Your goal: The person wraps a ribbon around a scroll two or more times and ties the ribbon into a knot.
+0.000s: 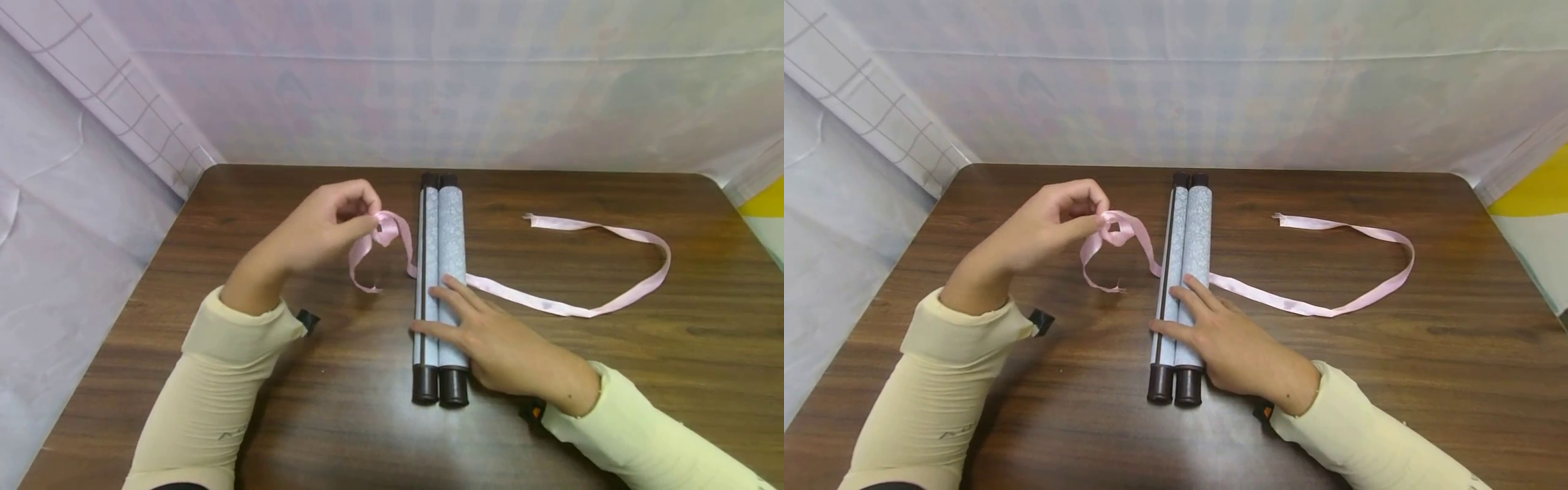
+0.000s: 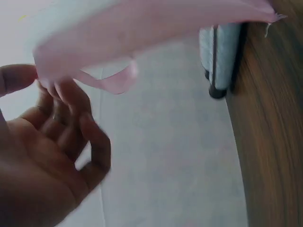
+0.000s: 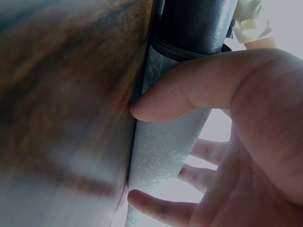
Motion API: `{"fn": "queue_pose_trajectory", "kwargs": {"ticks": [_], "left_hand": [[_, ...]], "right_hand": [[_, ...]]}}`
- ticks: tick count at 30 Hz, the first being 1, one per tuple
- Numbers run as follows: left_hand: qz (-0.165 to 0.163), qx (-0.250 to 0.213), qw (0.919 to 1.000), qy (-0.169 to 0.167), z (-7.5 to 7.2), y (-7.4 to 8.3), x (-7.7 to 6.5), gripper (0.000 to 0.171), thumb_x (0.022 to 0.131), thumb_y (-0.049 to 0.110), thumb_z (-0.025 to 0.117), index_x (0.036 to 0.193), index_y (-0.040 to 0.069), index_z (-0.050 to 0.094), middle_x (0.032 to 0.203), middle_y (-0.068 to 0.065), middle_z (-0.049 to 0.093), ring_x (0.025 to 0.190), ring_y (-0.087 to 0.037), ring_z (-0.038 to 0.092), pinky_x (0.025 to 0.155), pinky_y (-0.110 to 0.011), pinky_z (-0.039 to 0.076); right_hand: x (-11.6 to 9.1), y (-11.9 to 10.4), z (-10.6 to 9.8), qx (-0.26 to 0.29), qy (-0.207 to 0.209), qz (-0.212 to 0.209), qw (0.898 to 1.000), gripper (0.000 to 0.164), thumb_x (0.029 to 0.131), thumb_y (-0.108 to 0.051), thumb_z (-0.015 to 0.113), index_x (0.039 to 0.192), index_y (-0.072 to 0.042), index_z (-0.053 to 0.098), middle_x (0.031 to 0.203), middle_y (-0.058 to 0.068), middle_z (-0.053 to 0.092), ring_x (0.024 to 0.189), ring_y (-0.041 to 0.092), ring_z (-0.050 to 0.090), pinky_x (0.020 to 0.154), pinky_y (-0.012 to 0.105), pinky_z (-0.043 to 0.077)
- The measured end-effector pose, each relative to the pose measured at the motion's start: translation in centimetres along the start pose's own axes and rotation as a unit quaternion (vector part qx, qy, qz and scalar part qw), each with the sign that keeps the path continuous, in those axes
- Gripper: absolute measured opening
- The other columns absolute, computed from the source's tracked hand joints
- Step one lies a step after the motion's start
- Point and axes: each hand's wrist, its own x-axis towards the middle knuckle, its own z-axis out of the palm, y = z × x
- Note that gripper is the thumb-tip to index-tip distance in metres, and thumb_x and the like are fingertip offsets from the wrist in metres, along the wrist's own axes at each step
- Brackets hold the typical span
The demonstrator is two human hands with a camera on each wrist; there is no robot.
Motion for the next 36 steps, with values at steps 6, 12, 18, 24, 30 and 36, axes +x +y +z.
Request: {"fn": "queue_pose_trajectory", "kwargs": {"ticks": [6, 12, 18, 24, 30, 36], "left_hand": [[-0.105, 0.241, 0.9647, 0.017, -0.1, -0.6, 0.2, 0.010, 0.084, 0.029, 0.056, 0.081, 0.019, 0.055, 0.070, 0.002, 0.057, 0.060, -0.016, 0.049, 0.054, -0.034, 0.040], [-0.156, 0.368, 0.9169, -0.003, -0.1, -1.9, 0.1, 0.015, 0.082, 0.031, 0.051, 0.084, 0.017, 0.057, 0.077, -0.001, 0.062, 0.069, -0.021, 0.054, 0.061, -0.041, 0.044], [-0.132, 0.422, 0.8967, 0.011, 1.0, -2.7, 0.3, 0.022, 0.086, 0.031, 0.059, 0.097, 0.011, 0.060, 0.087, -0.007, 0.062, 0.075, -0.027, 0.057, 0.065, -0.049, 0.048], [-0.054, 0.410, 0.9090, -0.051, 4.3, -2.8, 0.9, 0.028, 0.086, 0.025, 0.063, 0.111, 0.012, 0.064, 0.100, -0.009, 0.063, 0.072, -0.024, 0.059, 0.063, -0.045, 0.052], [-0.074, 0.374, 0.9110, -0.156, 6.6, -3.3, 1.1, 0.029, 0.090, 0.023, 0.060, 0.119, 0.017, 0.062, 0.110, -0.003, 0.067, 0.090, -0.021, 0.061, 0.073, -0.047, 0.054], [-0.061, 0.374, 0.9083, -0.176, 7.3, -3.9, 1.1, 0.023, 0.089, 0.023, 0.062, 0.112, 0.019, 0.066, 0.103, -0.002, 0.069, 0.091, -0.018, 0.059, 0.078, -0.047, 0.052]], "right_hand": [[-0.1, -0.1, -0.1, 0.000, 0.007, -0.002, 1.000, 0.090, 0.058, 0.011, 0.052, 0.139, -0.028, 0.046, 0.146, 0.023, 0.031, 0.136, 0.040, 0.012, 0.100, 0.059, 0.035], [-0.1, -0.1, -0.1, -0.002, 0.005, -0.003, 1.000, 0.090, 0.058, 0.011, 0.052, 0.139, -0.028, 0.046, 0.146, 0.023, 0.031, 0.136, 0.040, 0.011, 0.101, 0.059, 0.033], [-0.1, 0.0, -0.1, -0.002, 0.005, -0.003, 1.000, 0.089, 0.059, 0.011, 0.053, 0.139, -0.028, 0.046, 0.146, 0.023, 0.031, 0.136, 0.040, 0.011, 0.101, 0.058, 0.033], [-0.1, 0.1, -0.2, 0.000, -0.005, 0.006, 1.000, 0.090, 0.059, 0.011, 0.052, 0.139, -0.029, 0.045, 0.147, 0.023, 0.029, 0.136, 0.039, 0.010, 0.098, 0.059, 0.036], [0.0, 0.0, -0.2, 0.003, -0.009, 0.011, 1.000, 0.090, 0.059, 0.011, 0.052, 0.139, -0.029, 0.046, 0.148, 0.022, 0.028, 0.137, 0.038, 0.010, 0.095, 0.059, 0.039], [0.0, 0.1, -0.2, 0.002, -0.008, 0.012, 1.000, 0.090, 0.058, 0.011, 0.052, 0.139, -0.029, 0.046, 0.148, 0.022, 0.028, 0.136, 0.038, 0.010, 0.094, 0.058, 0.041]]}}
